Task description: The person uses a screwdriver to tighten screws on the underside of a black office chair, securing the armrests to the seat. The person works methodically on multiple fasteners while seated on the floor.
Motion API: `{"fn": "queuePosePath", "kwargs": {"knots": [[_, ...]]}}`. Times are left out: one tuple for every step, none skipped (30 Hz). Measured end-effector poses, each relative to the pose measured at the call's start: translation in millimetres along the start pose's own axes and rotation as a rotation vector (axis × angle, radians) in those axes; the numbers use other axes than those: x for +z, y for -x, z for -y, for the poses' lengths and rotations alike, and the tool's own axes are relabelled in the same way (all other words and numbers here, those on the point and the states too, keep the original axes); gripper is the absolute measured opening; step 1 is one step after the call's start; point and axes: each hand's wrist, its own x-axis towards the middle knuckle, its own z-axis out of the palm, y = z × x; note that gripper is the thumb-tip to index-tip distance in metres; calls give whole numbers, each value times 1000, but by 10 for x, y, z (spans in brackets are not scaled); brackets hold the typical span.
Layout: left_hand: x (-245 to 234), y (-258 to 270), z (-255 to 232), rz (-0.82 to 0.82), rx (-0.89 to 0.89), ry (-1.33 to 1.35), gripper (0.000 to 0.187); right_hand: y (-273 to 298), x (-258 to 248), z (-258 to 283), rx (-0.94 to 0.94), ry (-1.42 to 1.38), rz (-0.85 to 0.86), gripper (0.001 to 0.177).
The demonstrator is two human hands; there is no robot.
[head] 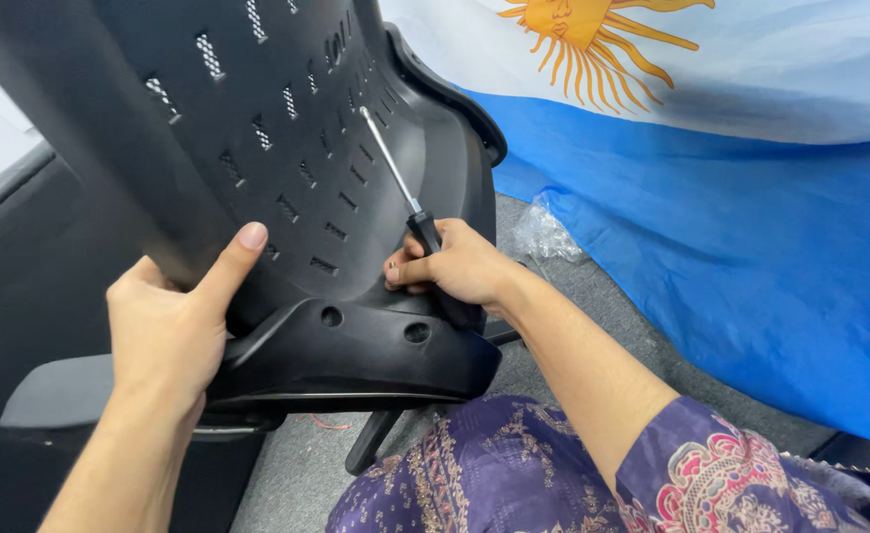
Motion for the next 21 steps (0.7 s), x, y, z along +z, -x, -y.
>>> {"fn": "queuePosePath", "kwargs": {"knots": [[-4, 7, 20, 16, 35, 10, 48, 27, -30, 9, 46, -18, 35, 31], [-29, 11, 45, 32, 70, 21, 47, 67, -44, 15, 54, -45, 81, 32], [-65, 1, 73, 42, 105, 32, 47, 107, -21, 23, 60, -71, 133, 33], [-93, -23, 103, 48, 106, 27, 47, 143, 12, 39, 67, -97, 185, 34], [-133, -38, 140, 50, 104, 19, 47, 166, 62, 55, 56, -96, 162, 34], [-180, -50, 183, 52, 103, 10, 47, 182, 129, 74, 45, -95, 139, 33], [-226, -58, 233, 61, 113, 29, 48, 196, 204, 96, 35, -95, 115, 32], [-266, -61, 288, 71, 123, 48, 48, 200, 293, 121, 1, -120, 111, 32], [-306, -84, 333, 82, 140, 68, 48, 181, 386, 155, -38, -145, 104, 31], [-353, -99, 377, 89, 135, 76, 47, 161, 479, 189, -78, -170, 96, 31], [-390, -114, 415, 97, 131, 85, 47, 145, 570, 222, -156, -36, 75, 31], [-423, -142, 448, 106, 127, 94, 46, 139, 668, 245, -233, 98, 53, 31], [-460, -169, 490, 107, 103, 95, 46, 141, 757, 259, -310, 235, 33, 31], [-504, -196, 531, 108, 78, 96, 46, 163, 832, 264, -344, 277, -10, 31], [-552, -206, 567, 104, 51, 95, 45, 204, 911, 262, -377, 318, -47, 32], [-592, -208, 607, 106, 45, 99, 46, 248, 987, 253, -411, 358, -85, 33], [-620, -209, 656, 108, 36, 104, 47, 296, 1058, 229, -368, 352, -97, 33], [-639, -213, 695, 111, 28, 110, 47, 340, 1122, 208, -326, 346, -108, 33], [-651, -231, 707, 118, 28, 112, 47, 372, 1174, 208, -280, 340, -123, 33], [-663, -253, 705, 124, 27, 114, 48, 399, 1224, 217, -301, 285, -107, 35], [-675, -259, 707, 129, 27, 118, 48, 426, 1277, 221, -323, 231, -88, 37]]}}
